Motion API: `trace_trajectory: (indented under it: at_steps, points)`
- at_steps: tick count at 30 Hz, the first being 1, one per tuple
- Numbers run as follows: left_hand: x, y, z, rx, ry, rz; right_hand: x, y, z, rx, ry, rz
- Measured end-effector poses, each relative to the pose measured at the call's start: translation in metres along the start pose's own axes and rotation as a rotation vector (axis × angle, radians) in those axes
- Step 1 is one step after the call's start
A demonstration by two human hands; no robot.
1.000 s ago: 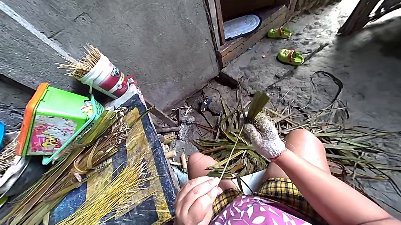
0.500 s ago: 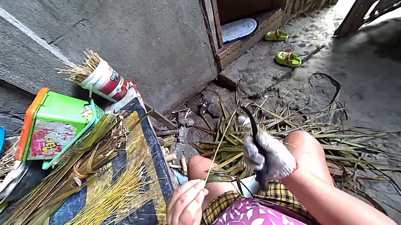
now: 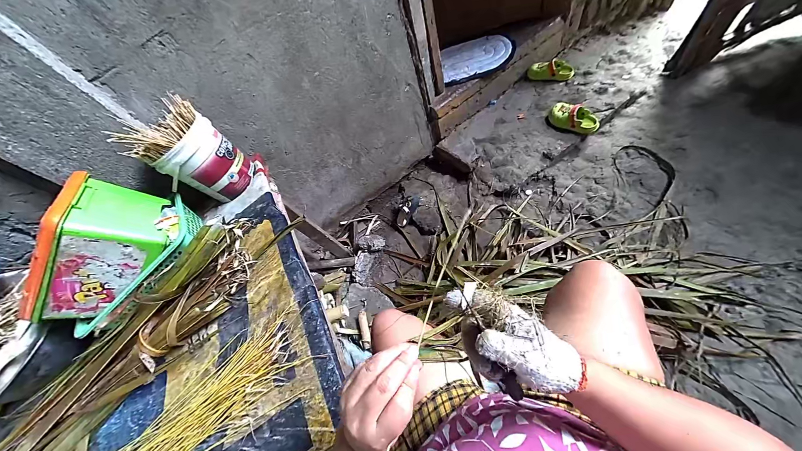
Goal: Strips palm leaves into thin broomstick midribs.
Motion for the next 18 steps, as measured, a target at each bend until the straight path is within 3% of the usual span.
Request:
trace_trajectory:
  at_steps: [4, 8, 13, 16, 18]
  points:
    - [-0.005, 0.010, -0.002, 0.072, 0.063, 0.042, 0.014, 0.009, -0.003, 0.046, 0.140, 0.218]
    - [-0.003, 0.015, -0.005, 0.096, 0.099, 0.047, 0.016, 0.008, -0.005, 0.057, 0.192, -0.034]
    - [-0.002, 0.009, -0.005, 0.092, 0.029, 0.103, 0.018, -0.017, -0.024, -0.267, 0.244, -0.157]
    - [-0.004, 0.012, 0.003, -0.015, -0.115, 0.170, 0.016, -0.032, -0.033, -0.451, 0.252, -0.190]
    - [-0.009, 0.017, 0.005, -0.091, -0.215, 0.203, 0.017, -0.028, -0.030, -0.465, 0.213, -0.184]
Point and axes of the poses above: each hand's wrist, its own z-axis away from the middle knuckle, its own y-axis out of the palm, x = y × z, the point moved 2 cm from there along -z, towards the middle knuckle, and after that the axes turned 11 degrees about z, right-handed, at the moved point
